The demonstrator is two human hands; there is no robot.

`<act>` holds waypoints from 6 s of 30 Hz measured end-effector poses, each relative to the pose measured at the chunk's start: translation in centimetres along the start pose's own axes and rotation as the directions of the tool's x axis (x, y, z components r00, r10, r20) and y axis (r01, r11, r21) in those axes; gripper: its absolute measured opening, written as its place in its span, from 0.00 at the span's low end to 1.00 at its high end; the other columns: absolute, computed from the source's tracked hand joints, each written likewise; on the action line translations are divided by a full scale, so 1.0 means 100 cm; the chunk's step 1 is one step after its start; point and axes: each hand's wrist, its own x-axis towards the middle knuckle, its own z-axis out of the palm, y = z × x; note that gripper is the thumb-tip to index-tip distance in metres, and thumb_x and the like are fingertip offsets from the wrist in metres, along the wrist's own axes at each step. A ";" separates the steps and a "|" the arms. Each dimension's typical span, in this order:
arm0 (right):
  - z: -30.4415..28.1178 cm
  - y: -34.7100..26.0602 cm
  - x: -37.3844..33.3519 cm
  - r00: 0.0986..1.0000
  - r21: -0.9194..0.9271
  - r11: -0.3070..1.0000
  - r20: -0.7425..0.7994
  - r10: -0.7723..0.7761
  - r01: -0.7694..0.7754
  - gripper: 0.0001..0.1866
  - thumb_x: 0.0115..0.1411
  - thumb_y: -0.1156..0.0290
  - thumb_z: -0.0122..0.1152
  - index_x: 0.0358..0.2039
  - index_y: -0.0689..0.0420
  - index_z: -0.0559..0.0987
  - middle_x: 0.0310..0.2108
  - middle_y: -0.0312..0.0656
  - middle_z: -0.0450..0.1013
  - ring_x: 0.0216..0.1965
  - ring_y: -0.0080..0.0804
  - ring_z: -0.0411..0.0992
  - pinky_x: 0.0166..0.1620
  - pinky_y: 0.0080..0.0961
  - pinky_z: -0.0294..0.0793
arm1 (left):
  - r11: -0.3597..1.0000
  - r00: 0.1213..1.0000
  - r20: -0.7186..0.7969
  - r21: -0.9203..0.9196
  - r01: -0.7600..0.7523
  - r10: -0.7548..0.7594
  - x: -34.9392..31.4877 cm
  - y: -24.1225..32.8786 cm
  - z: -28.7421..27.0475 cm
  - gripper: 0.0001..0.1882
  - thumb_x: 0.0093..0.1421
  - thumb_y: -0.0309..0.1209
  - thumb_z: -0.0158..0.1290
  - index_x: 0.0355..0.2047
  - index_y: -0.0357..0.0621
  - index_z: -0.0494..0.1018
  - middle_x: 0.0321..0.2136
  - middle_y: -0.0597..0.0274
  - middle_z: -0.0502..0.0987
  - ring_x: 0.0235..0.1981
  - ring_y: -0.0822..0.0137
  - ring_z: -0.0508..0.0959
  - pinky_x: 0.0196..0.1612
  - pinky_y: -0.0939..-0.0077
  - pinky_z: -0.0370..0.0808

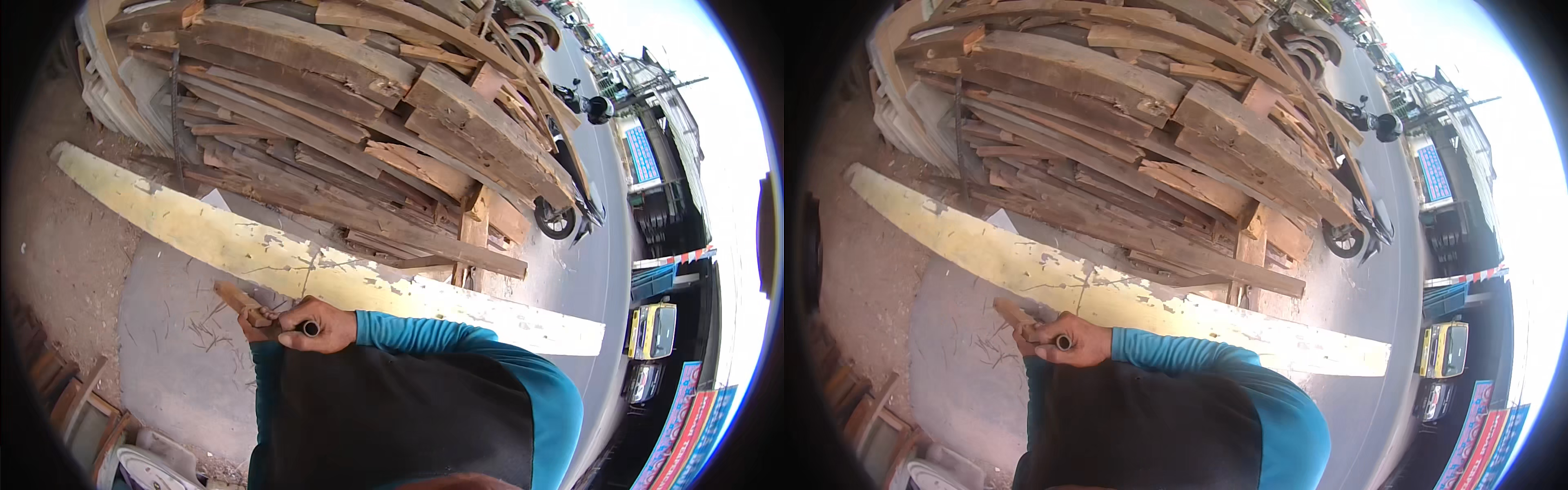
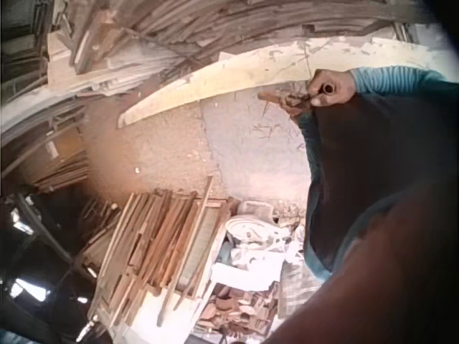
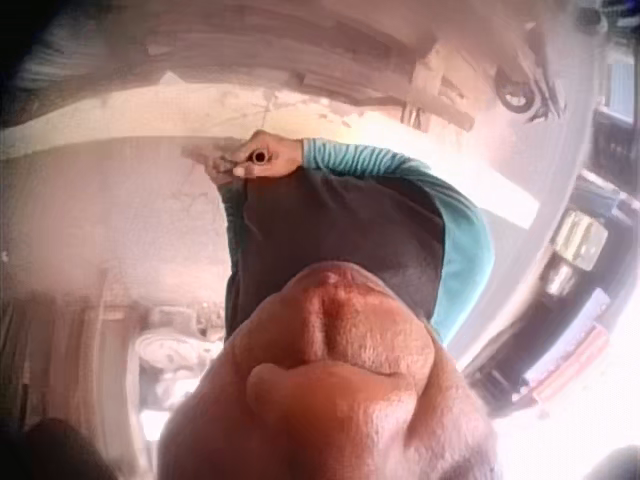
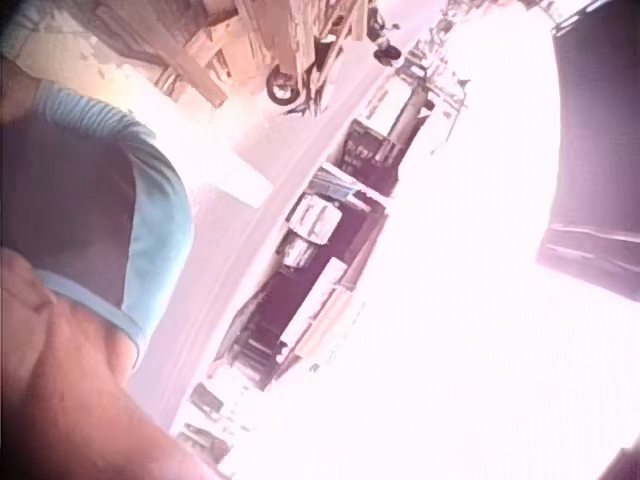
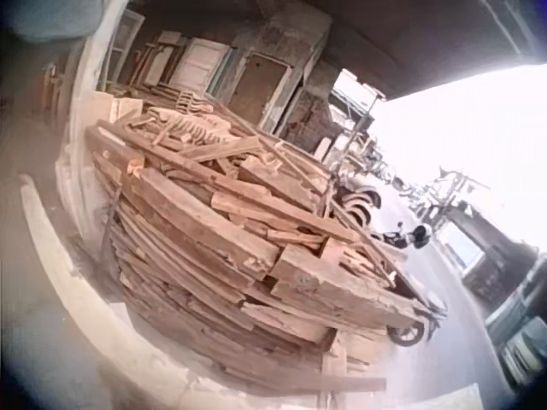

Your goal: The person uses a hammer to remove nails from a long wooden board and several smaller wooden blocks, placing the boards on a wooden workbench to leverage the hammer.

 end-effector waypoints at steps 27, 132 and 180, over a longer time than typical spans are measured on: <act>-0.005 0.059 0.056 0.832 -0.067 0.988 -0.548 0.083 -0.142 0.15 0.64 0.68 0.63 0.22 0.59 0.71 0.16 0.32 0.62 0.20 0.18 0.58 0.25 0.21 0.61 | 0.856 0.848 -0.282 0.407 -0.317 0.448 -0.070 0.114 0.059 0.26 0.57 0.52 0.56 0.51 0.55 0.67 0.47 0.55 0.75 0.44 0.54 0.77 0.49 0.58 0.76; -0.034 0.300 0.624 0.792 -0.283 0.739 -0.207 0.575 -0.611 0.24 0.70 0.54 0.52 0.25 0.62 0.78 0.18 0.44 0.72 0.20 0.36 0.70 0.30 0.35 0.71 | -0.562 0.920 0.190 0.826 0.039 0.342 0.122 0.240 0.069 0.37 0.44 0.39 0.66 0.54 0.50 0.65 0.52 0.51 0.63 0.56 0.46 0.67 0.57 0.50 0.69; -0.046 0.090 0.354 0.900 0.219 0.975 -0.431 0.069 0.030 0.20 0.69 0.63 0.54 0.21 0.58 0.65 0.10 0.38 0.59 0.10 0.26 0.55 0.17 0.26 0.57 | -0.341 0.811 0.576 0.787 -0.514 0.105 0.165 0.217 0.093 0.10 0.63 0.27 0.50 0.44 0.48 0.76 0.41 0.57 0.76 0.45 0.51 0.77 0.49 0.60 0.75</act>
